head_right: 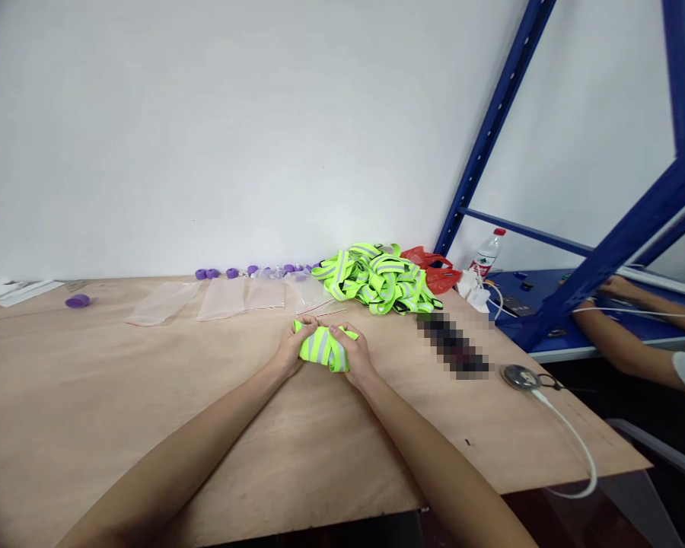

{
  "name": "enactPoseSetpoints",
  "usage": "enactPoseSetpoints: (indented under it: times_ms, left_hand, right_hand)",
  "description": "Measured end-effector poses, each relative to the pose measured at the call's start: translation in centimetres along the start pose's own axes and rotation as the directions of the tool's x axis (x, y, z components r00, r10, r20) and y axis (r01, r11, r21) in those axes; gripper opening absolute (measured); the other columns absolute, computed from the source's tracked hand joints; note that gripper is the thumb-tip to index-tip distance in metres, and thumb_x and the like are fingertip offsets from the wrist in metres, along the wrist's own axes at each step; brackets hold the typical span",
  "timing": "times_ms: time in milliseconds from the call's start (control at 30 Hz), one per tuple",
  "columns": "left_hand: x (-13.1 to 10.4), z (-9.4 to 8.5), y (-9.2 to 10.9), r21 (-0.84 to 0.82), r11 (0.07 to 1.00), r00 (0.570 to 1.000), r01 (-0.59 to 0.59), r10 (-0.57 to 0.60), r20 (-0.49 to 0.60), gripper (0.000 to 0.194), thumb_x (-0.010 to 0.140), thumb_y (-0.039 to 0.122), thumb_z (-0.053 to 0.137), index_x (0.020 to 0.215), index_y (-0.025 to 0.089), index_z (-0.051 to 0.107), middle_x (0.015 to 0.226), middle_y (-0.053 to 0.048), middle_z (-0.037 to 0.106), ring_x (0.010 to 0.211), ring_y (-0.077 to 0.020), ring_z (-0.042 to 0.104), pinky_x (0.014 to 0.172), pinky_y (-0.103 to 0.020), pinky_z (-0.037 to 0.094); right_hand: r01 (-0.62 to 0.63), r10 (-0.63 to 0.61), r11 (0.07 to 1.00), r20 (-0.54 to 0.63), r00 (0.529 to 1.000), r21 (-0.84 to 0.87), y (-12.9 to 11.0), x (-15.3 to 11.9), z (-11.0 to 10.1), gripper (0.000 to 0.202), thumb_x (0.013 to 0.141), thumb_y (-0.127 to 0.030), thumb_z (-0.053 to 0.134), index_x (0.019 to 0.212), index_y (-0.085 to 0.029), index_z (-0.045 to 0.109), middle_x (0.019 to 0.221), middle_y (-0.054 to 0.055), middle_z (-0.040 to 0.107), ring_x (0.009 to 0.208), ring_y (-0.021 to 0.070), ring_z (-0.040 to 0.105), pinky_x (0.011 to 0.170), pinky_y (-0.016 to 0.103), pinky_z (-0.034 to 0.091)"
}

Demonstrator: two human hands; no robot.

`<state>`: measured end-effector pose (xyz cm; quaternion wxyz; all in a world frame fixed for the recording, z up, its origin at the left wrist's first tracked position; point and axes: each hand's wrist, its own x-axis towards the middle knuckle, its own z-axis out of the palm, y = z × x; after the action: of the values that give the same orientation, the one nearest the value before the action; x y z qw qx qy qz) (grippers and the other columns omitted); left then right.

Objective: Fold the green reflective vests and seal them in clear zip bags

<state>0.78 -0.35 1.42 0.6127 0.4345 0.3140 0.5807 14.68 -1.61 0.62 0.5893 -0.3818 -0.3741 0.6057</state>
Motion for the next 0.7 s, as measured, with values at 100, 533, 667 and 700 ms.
enactPoseSetpoints:
  times_ms: [100,533,667,700]
  left_hand:
    - [-0.04,0.12,0.2,-0.049,0.999,1.0,0.01,-0.009,0.018,0.038,0.061,0.044,0.084,0.071,0.018,0.059,0.08,-0.003,0.064,0.073,-0.0174,0.062,0.069,-0.029,0.048]
    - [0.03,-0.06,0.82,0.011,1.0,0.997,-0.003,0.003,0.074,0.034,0.065,0.042,0.079,0.074,0.019,0.057,0.079,-0.003,0.065,0.074,-0.0189,0.063,0.07,-0.03,0.049]
    - [0.44,-0.42,0.65,0.124,0.991,0.997,-0.047,0.04,0.059,0.032,0.069,0.043,0.076,0.076,0.019,0.056,0.079,-0.002,0.064,0.075,-0.0192,0.063,0.072,-0.03,0.048]
    - [0.48,-0.49,0.61,0.157,0.986,0.997,-0.063,0.056,0.048,0.03,0.071,0.042,0.075,0.077,0.019,0.057,0.078,-0.001,0.064,0.075,-0.0186,0.062,0.072,-0.03,0.047]
  right_hand:
    - [-0.023,0.022,0.999,0.024,0.999,0.041,0.22,0.18,-0.02,0.042,0.059,-0.048,0.088,0.074,-0.02,0.06,0.07,-0.003,0.067,0.062,0.0144,0.058,0.058,0.025,0.045]
    - [-0.212,0.176,0.973,0.31,0.934,0.087,-0.35,-0.08,0.15,0.042,0.073,-0.044,0.077,0.106,-0.019,0.072,0.105,0.007,0.076,0.091,0.0237,0.07,0.081,0.033,0.054]
    - [-0.244,0.213,0.965,0.252,0.944,0.096,-0.02,0.21,-0.05,0.039,0.074,-0.038,0.077,0.106,-0.017,0.072,0.098,0.008,0.078,0.087,0.0241,0.072,0.075,0.032,0.055]
    - [-0.233,0.206,0.967,0.227,0.952,0.101,0.07,0.29,-0.08,0.039,0.073,-0.037,0.077,0.105,-0.016,0.072,0.097,0.008,0.078,0.087,0.0241,0.073,0.075,0.032,0.055]
